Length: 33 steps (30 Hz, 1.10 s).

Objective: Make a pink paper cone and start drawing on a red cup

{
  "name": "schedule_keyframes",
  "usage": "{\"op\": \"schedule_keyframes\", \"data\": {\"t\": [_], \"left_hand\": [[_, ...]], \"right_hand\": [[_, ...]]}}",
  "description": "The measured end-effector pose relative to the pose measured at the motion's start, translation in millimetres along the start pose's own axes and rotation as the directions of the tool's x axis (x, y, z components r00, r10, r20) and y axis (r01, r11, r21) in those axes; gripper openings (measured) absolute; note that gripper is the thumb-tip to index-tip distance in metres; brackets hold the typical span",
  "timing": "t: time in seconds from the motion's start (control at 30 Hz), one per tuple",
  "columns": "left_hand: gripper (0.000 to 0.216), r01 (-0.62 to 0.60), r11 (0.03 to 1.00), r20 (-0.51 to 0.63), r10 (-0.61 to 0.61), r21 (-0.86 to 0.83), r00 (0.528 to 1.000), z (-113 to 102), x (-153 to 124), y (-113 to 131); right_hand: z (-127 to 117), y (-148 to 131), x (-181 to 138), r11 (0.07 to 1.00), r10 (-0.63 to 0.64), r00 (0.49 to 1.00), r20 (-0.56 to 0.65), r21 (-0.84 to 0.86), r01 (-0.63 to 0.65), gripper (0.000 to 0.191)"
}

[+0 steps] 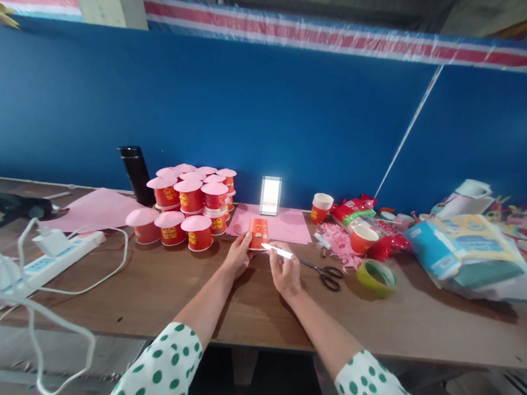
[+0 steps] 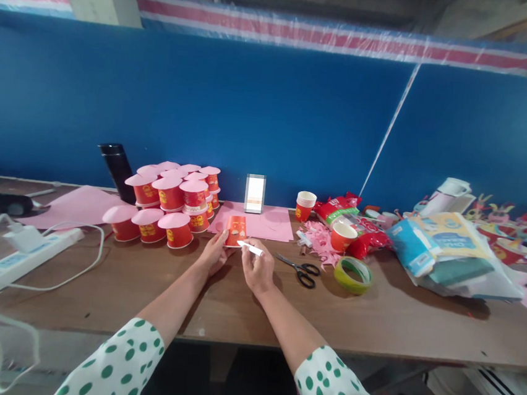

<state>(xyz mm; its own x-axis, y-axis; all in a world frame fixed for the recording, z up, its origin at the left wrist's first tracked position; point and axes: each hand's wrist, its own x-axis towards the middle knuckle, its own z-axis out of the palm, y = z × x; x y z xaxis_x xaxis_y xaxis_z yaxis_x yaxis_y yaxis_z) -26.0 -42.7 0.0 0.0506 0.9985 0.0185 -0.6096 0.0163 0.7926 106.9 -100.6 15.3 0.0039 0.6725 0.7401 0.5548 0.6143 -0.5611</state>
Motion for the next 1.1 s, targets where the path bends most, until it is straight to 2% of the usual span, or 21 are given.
{"op": "schedule_keyframes", "data": {"t": [0.2, 0.37, 0.5, 0.67, 0.87, 1.1], "left_hand": [[0.029, 0.003, 1.000, -0.010, -0.003, 0.004, 1.000, -0.3, 0.8, -0.7], [0.027, -0.015, 1.000, -0.002, 0.015, -0.009, 1.000, -1.2, 0.4, -0.7], [0.026, -0.016, 1.000, -0.010, 0.016, -0.019, 1.000, -1.7, 0.4, -0.3], [0.027, -0.004, 1.000, -0.012, 0.004, -0.010, 1.000, -0.2, 0.5, -0.5], [0.032, -0.001, 1.000, 0.024, 0.001, -0.006, 1.000, 0.4, -0.2, -0.6], [0.035, 0.012, 1.000, 0.021, -0.012, -0.001, 1.000, 1.5, -0.9, 1.0]], "right_hand": [[-1.0, 1.1, 0.1, 1.000, -0.003, 1.000, 0.013, 0.013, 0.003, 0.022], [-1.3, -0.7, 0.5, 1.000, 0.024, 0.999, -0.029, -0.001, -0.024, 0.023], [-1.7, -1.2, 0.8, 1.000, 0.013, 1.000, 0.010, -0.011, -0.013, 0.023], [-4.9, -2.4, 2.1, 0.999, -0.015, 1.000, -0.021, -0.030, 0.014, 0.030], [-5.1, -3.7, 1.6, 1.000, -0.005, 0.999, 0.042, -0.023, 0.006, 0.030], [-2.2, -0.9, 0.9, 0.996, -0.024, 0.999, 0.045, -0.083, 0.028, 0.030]]}}
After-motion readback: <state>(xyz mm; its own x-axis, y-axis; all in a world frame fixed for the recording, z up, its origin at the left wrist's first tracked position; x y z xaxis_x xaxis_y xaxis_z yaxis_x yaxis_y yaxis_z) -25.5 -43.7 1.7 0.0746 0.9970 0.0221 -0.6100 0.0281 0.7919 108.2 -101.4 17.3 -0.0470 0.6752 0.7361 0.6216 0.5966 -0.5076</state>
